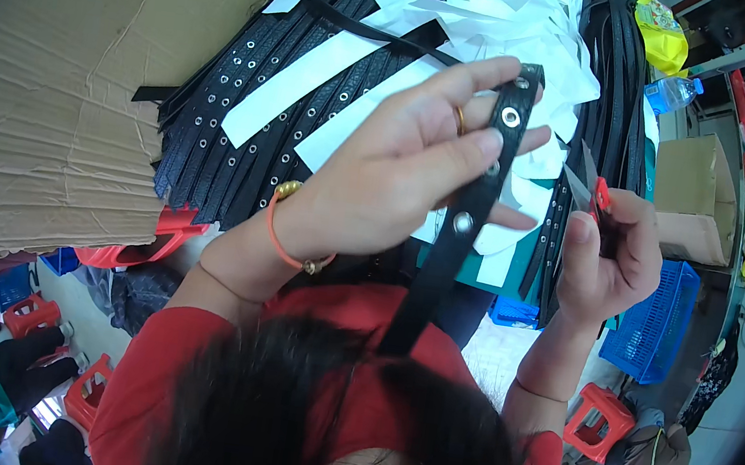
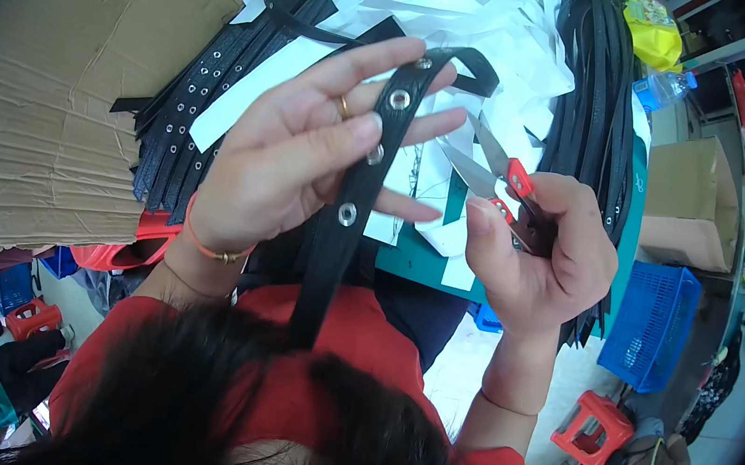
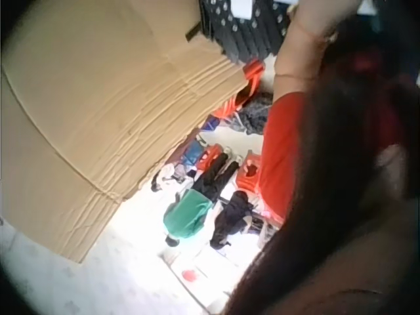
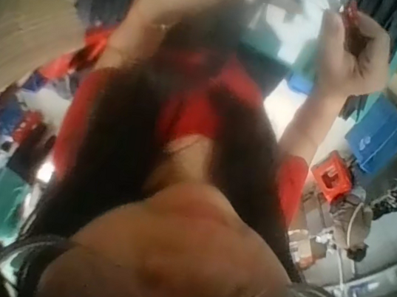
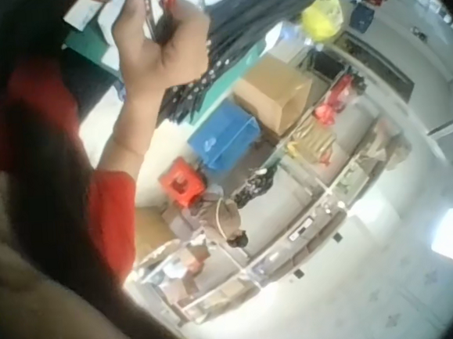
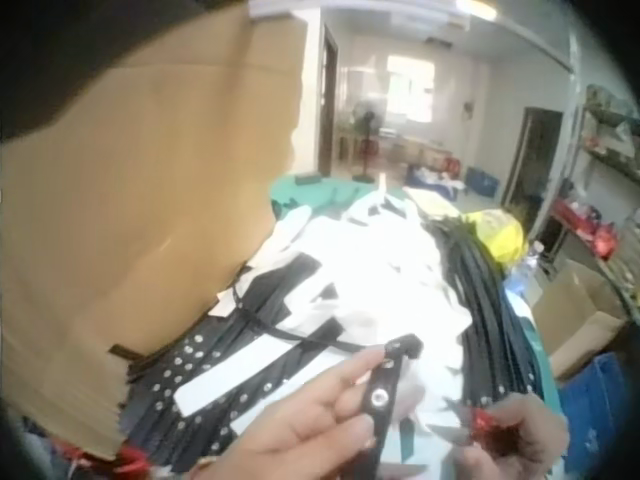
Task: Use pliers to trim or adjust metal components on black belts in a factory assembly line.
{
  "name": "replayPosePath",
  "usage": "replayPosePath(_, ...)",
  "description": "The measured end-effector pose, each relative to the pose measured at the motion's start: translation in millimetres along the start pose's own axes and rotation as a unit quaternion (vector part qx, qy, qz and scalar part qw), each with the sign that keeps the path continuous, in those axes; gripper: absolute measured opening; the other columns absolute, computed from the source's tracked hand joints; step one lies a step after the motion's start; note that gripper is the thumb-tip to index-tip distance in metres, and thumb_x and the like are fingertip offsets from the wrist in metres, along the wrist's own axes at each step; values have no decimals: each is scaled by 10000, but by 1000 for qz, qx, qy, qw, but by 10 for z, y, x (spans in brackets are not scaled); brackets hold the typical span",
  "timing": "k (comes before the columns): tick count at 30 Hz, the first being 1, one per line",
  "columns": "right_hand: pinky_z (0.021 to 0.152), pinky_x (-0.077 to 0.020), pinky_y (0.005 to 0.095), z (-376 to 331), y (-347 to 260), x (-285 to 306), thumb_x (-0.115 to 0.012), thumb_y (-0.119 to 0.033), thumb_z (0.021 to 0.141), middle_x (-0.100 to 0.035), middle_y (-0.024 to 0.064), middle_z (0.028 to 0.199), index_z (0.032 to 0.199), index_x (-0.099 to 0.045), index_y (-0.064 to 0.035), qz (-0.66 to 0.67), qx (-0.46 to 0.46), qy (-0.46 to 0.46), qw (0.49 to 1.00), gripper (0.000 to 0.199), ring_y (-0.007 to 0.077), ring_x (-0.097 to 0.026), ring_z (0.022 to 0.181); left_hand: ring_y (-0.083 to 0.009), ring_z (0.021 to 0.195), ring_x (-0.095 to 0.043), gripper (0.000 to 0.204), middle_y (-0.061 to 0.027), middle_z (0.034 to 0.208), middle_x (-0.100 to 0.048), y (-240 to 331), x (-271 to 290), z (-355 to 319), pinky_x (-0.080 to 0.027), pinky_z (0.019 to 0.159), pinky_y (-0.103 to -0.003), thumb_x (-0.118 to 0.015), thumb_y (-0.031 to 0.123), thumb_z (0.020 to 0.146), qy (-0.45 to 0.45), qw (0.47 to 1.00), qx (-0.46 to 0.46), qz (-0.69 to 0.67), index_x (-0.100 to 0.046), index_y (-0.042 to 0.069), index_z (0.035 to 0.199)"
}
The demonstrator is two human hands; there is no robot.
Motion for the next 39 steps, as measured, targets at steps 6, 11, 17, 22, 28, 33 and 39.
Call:
replayPosePath(6, 433, -263, 136, -89, -52, 77, -763, -225, 661, -502, -6, 606, 742, -543, -12, 9, -4, -7, 1000, 317, 14, -387, 476, -254, 1163, -433, 506, -190, 1154, -445, 43, -10, 119, -541, 802, -396, -347, -33, 856, 43, 998, -23, 28, -140, -104, 1312)
replayPosePath(11, 412, -261, 153, -129, -74, 177, -764, -255, 651, -480, -2, 568, 729, -540, -16, -42, 28, -39, 998, 336, 26, -384, 448, -246, 1133, -452, 529, -193, 1107, -465, 18, -78, 190, -552, 782, -389, -351, -48, 829, 43, 997, -44, 50, -137, -110, 1309)
replayPosePath(17, 395, -270, 167, -243, -106, 202, -769, -270, 637, -467, -12, 547, 718, -542, -26, -73, 59, -60, 994, 344, 29, -378, 427, -242, 1094, -476, 525, -194, 1094, -471, -86, -112, 151, -564, 759, -370, -364, -46, 825, 42, 995, -56, 70, -161, -82, 1308)
replayPosePath(22, 474, -269, 153, -375, -139, 227, -571, -321, 835, -473, 11, 617, 774, -493, -29, 37, -131, -47, 990, 307, 38, -390, 507, -244, 1066, -498, 523, -201, 1099, -472, -165, -104, 158, -560, 751, -367, -377, -38, 824, 32, 995, -45, 87, -176, -63, 1307)
replayPosePath(28, 537, -516, 279, -362, -76, 74, -490, -158, 863, -606, 211, 760, 711, -326, -75, 349, -382, -48, 854, 238, 223, -617, 585, -252, 975, -561, 522, -195, 1089, -488, -400, -239, 513, -554, 732, -351, -396, -36, 822, 34, 994, -88, 52, -174, -79, 1293)
replayPosePath(33, 511, -371, 203, -602, -62, 531, -650, 86, 581, -495, 34, 644, 679, -317, -138, 287, -308, 5, 907, 413, 112, -482, 585, -196, 854, -601, 415, -250, 1250, -422, -416, -359, 859, -504, 719, -268, -440, 31, 875, -9, 976, 166, -141, -278, -135, 1219)
replayPosePath(39, 321, -333, 205, -1289, 424, 2658, -492, 53, 659, -387, 48, 589, 721, -307, -98, 339, -207, 147, 906, 247, 107, -367, 416, -123, 665, -440, 154, -68, 792, -441, 144, -160, 1885, -447, 615, -244, -392, 91, 922, 154, 960, 70, -222, -420, -55, 961)
Point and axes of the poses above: each hand's wrist, its own z-axis towards the middle knuckle, its own x-axis out of the back of the hand, y = z × x, the point moved 1 cm from there along z, towards the middle knuckle
